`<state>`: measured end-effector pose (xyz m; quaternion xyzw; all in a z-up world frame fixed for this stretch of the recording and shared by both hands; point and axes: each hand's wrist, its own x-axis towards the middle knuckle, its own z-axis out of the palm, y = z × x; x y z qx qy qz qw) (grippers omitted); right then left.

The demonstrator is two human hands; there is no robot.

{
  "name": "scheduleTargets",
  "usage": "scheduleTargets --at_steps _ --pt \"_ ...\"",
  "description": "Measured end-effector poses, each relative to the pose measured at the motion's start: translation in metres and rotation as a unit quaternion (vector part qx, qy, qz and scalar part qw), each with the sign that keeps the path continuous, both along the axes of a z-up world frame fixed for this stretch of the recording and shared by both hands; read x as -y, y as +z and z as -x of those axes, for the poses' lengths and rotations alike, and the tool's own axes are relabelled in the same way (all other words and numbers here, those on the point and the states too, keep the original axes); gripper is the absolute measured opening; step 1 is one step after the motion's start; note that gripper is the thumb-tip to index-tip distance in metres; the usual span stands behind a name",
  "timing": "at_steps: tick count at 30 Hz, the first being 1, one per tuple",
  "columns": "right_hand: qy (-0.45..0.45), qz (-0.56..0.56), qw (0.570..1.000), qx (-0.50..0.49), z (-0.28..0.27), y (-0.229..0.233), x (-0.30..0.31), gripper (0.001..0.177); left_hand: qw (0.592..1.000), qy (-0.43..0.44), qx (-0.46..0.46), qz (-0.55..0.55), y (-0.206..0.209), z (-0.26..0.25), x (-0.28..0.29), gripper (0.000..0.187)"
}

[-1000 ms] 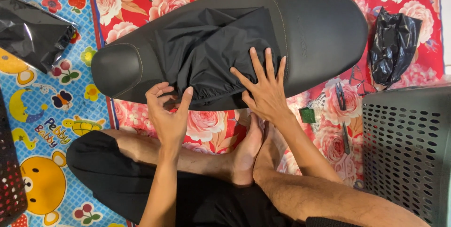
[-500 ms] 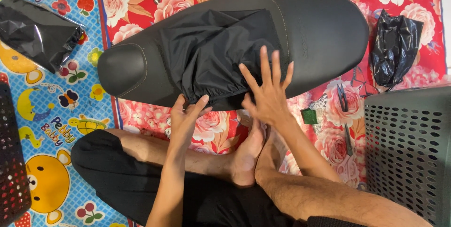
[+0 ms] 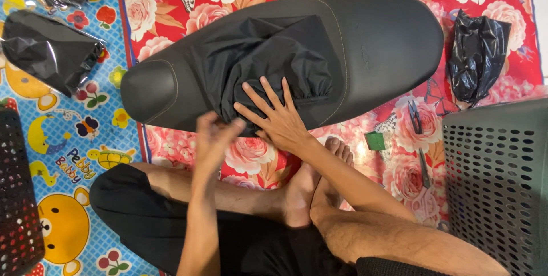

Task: The person folds a black flexible object and places it into a clear plastic bag by hand.

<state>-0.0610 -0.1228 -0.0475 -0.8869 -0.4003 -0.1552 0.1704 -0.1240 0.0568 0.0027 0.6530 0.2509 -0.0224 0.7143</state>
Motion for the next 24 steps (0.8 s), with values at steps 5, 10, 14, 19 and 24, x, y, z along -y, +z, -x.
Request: scheduleTargets --at_steps 5,10,14,19,24 --pt "-0.014 -0.027 0.999 0.043 -0.003 -0.017 -0.003 0.057 0.986 0.017 0.047 -0.158 0.053 -0.041 -0.019 0.076" --pt "0.020 -0.076 0.995 0.057 -0.007 -0.018 0.011 0.069 0.966 -0.014 -0.070 -0.248 0.088 -0.088 -0.010 0.089" --pt "0.028 -0.047 0.995 0.081 -0.008 0.004 0.056 0.067 0.984 -0.049 -0.080 -0.153 0.078 -0.086 0.002 0.061" --pt "-0.071 0.015 0.996 0.054 0.007 0.029 0.127 0.051 0.971 -0.126 -0.198 0.035 0.077 -0.045 0.022 0.073" --pt "-0.093 0.003 0.995 -0.042 -0.001 0.028 0.149 0.055 0.796 -0.066 0.315 -0.513 0.057 -0.070 0.022 0.038"
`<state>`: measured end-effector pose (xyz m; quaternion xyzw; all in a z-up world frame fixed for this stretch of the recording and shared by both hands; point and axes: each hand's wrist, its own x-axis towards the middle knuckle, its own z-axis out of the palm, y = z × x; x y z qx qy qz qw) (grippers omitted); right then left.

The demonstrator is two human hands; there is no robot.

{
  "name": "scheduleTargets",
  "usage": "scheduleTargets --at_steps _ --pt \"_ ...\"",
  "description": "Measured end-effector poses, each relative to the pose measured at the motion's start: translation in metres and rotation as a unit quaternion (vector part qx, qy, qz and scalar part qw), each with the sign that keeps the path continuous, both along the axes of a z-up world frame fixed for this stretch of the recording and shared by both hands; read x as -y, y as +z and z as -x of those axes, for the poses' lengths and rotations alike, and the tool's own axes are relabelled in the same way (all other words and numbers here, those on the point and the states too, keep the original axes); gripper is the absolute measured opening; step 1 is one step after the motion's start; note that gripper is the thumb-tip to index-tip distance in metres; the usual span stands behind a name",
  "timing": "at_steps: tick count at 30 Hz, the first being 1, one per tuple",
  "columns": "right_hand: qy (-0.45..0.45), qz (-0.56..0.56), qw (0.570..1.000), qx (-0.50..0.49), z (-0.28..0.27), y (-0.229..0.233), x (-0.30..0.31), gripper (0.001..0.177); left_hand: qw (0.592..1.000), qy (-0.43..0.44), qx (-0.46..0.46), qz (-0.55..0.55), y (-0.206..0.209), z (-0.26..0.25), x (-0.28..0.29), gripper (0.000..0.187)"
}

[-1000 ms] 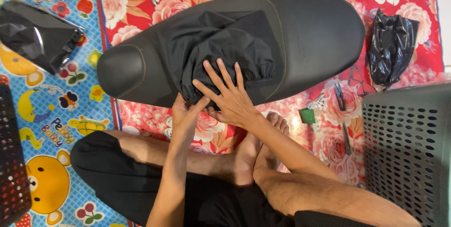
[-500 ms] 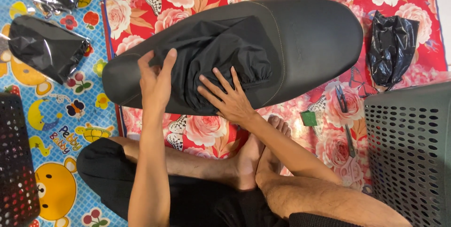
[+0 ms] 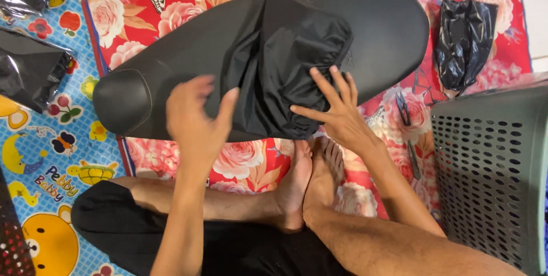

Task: The person folds a black flexible object and places it into a clear plastic bag by hand.

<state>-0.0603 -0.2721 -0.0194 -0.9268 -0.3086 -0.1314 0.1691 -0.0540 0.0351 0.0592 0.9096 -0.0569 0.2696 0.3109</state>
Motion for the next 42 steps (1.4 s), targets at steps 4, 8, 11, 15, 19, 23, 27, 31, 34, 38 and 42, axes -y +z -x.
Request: scheduleTargets --at_steps 4,8,11,15,19,23,27,31,34,38,42 --pt "0.029 0.012 0.999 0.010 0.001 0.010 -0.011 0.072 0.971 -0.233 0.050 -0.037 0.007 -0.056 0.054 0.038" --pt "0.014 0.106 0.994 0.032 0.003 0.009 -0.004 0.073 0.894 -0.311 -0.108 -0.302 -0.023 -0.085 0.064 0.113" --pt "0.004 0.146 0.989 0.024 0.006 0.013 0.000 0.075 0.857 -0.317 -0.172 -0.367 -0.033 -0.092 0.063 0.134" --pt "0.013 0.179 0.982 -0.061 0.013 0.045 -0.003 0.083 0.832 -0.304 -0.221 -0.408 -0.037 -0.092 0.059 0.139" --pt "-0.003 0.036 0.981 -0.193 0.003 0.068 -0.002 0.080 0.825 -0.306 -0.230 -0.415 -0.043 -0.096 0.059 0.144" --pt "-0.086 -0.060 0.994 0.027 -0.018 0.052 -0.022 0.053 0.833 -0.311 -0.208 -0.407 -0.049 -0.094 0.059 0.145" --pt "-0.125 0.085 0.988 0.029 -0.034 0.033 -0.036 0.088 0.835 -0.295 -0.204 -0.418 -0.049 -0.093 0.058 0.143" --pt "-0.127 0.082 0.988 0.007 -0.038 0.013 -0.030 0.092 0.828 -0.292 -0.218 -0.426 -0.053 -0.095 0.056 0.146" --pt "-0.126 0.085 0.988 -0.011 -0.037 0.015 -0.029 0.093 0.828 -0.291 -0.221 -0.425 -0.054 -0.097 0.056 0.145" --pt "-0.129 0.080 0.988 -0.023 -0.037 0.016 -0.031 0.091 0.873 -0.298 -0.197 -0.333 -0.050 -0.113 0.043 0.132" --pt "-0.130 0.144 0.980 -0.035 -0.037 0.019 -0.024 0.095 0.934 -0.159 -0.298 -0.120 -0.015 -0.146 0.028 0.102"
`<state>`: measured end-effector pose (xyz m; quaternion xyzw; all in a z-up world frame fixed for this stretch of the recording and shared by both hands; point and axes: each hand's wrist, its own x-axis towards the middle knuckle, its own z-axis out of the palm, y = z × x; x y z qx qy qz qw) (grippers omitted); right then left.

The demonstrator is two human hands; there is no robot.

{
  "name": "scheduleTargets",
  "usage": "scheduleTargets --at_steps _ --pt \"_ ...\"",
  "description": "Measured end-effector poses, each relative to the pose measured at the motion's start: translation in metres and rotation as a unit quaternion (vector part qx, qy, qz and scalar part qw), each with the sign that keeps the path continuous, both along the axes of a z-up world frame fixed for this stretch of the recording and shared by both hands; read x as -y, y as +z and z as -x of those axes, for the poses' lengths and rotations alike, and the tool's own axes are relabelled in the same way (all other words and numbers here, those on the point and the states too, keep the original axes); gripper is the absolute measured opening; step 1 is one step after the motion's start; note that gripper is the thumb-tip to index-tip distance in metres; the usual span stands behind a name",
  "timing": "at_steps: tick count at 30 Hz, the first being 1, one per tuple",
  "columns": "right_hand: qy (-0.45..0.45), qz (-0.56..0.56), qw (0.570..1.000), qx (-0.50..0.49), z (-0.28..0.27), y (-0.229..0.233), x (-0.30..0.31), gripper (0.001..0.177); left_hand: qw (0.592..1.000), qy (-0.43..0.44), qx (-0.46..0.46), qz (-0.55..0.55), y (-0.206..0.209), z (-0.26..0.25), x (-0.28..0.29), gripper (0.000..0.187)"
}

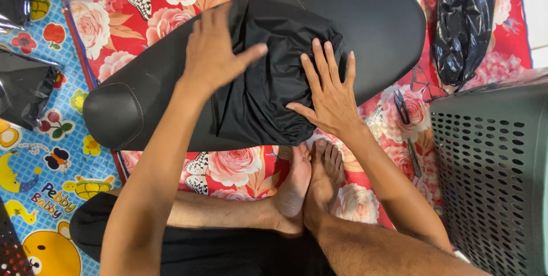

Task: The person folds a black flexible object and places it into a clear plastic bag by hand.

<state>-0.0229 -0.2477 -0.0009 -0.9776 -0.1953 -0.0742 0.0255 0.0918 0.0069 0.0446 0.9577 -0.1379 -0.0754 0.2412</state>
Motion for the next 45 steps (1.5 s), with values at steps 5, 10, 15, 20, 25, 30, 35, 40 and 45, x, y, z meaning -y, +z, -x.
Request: scheduleTargets --at_steps 5,10,15,20,25,30,35,40,45 --pt "0.003 -0.223 0.974 -0.043 -0.001 0.010 0.000 0.057 0.979 0.093 -0.180 0.014 0.000 -0.030 0.004 0.102" --pt "-0.003 -0.263 0.965 0.007 0.003 -0.001 0.003 0.023 0.965 0.044 -0.256 -0.024 -0.007 -0.036 0.019 0.123" --pt "-0.168 -0.379 0.907 0.072 0.008 0.000 -0.001 0.058 0.923 -0.016 -0.303 0.236 0.023 -0.012 0.021 0.061" --pt "-0.196 -0.417 0.888 -0.006 0.006 -0.005 0.011 0.083 0.884 0.000 -0.364 0.293 0.010 0.004 0.010 0.093" --pt "-0.226 -0.412 0.879 -0.077 0.002 -0.003 0.017 0.076 0.874 0.021 -0.326 0.360 -0.010 0.015 0.005 0.093" --pt "-0.140 -0.524 0.829 -0.136 -0.006 0.028 0.006 0.052 0.857 0.049 -0.306 0.412 -0.029 0.018 -0.003 0.090" --pt "-0.027 -0.639 0.728 -0.245 -0.005 0.009 0.004 0.048 0.846 0.066 -0.296 0.438 -0.023 0.016 -0.019 0.089" --pt "-0.047 -0.699 0.635 -0.326 -0.027 0.018 0.005 0.058 0.835 0.062 -0.301 0.457 -0.020 0.011 -0.036 0.091" --pt "-0.076 -0.762 0.553 -0.328 -0.040 0.020 -0.001 0.060 0.818 0.071 -0.384 0.422 0.000 0.018 -0.041 0.096"
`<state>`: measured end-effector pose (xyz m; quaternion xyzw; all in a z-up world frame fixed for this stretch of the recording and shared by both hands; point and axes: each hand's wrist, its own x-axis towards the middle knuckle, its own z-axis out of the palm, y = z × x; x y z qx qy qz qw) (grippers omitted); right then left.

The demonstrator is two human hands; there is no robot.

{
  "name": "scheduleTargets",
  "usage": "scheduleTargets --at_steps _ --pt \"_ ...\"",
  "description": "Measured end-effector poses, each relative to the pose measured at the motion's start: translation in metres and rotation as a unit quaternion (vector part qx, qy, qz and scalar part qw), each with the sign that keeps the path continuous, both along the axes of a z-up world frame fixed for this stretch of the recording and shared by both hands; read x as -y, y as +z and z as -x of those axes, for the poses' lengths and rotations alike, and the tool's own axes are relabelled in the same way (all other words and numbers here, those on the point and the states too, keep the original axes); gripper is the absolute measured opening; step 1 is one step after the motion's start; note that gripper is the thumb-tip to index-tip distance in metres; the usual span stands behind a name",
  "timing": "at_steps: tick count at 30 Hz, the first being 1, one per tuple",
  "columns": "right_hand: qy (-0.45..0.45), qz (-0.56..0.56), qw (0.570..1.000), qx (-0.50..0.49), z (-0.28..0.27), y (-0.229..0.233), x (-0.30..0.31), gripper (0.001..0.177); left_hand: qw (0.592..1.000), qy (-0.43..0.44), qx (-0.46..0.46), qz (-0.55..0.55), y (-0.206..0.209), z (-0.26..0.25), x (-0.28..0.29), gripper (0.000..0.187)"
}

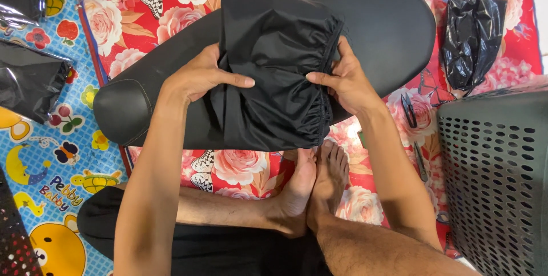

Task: The person folds a black flexible object and places it into a clear plastic bag by hand.

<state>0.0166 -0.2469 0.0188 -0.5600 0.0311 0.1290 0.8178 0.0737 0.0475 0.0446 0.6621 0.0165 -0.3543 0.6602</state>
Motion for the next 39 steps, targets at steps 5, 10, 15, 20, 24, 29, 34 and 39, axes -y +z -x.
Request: scheduleTargets --at_steps 5,10,15,20,24,29,34,39 --pt "0.048 -0.029 0.998 0.003 -0.003 -0.008 0.016 0.070 0.999 0.036 0.014 0.004 -0.002 -0.001 -0.005 0.081" --pt "0.061 -0.053 0.997 -0.001 -0.012 -0.008 0.017 0.074 0.998 0.057 0.030 0.015 -0.004 -0.007 -0.003 0.067" --pt "0.004 -0.028 1.000 0.009 -0.014 -0.021 0.020 0.059 0.989 0.107 0.092 0.050 0.001 -0.006 -0.002 0.041" --pt "-0.050 -0.009 0.998 0.047 -0.027 -0.047 0.030 0.027 0.982 0.107 0.140 0.066 -0.015 -0.013 -0.007 0.025" --pt "-0.046 0.007 0.998 0.048 -0.020 -0.022 0.031 0.046 0.983 0.155 0.083 0.057 0.002 -0.012 0.003 0.051" --pt "-0.195 -0.024 0.978 0.069 0.001 -0.049 0.048 0.022 0.945 0.177 -0.030 0.275 -0.021 0.021 0.006 0.069" --pt "-0.296 -0.023 0.952 0.080 0.017 -0.047 0.011 0.018 0.862 0.120 -0.184 0.457 -0.065 0.076 0.050 0.099" --pt "-0.315 0.346 0.834 0.293 0.043 -0.017 -0.021 0.045 0.885 0.294 -0.078 0.352 -0.065 0.087 0.100 0.047"
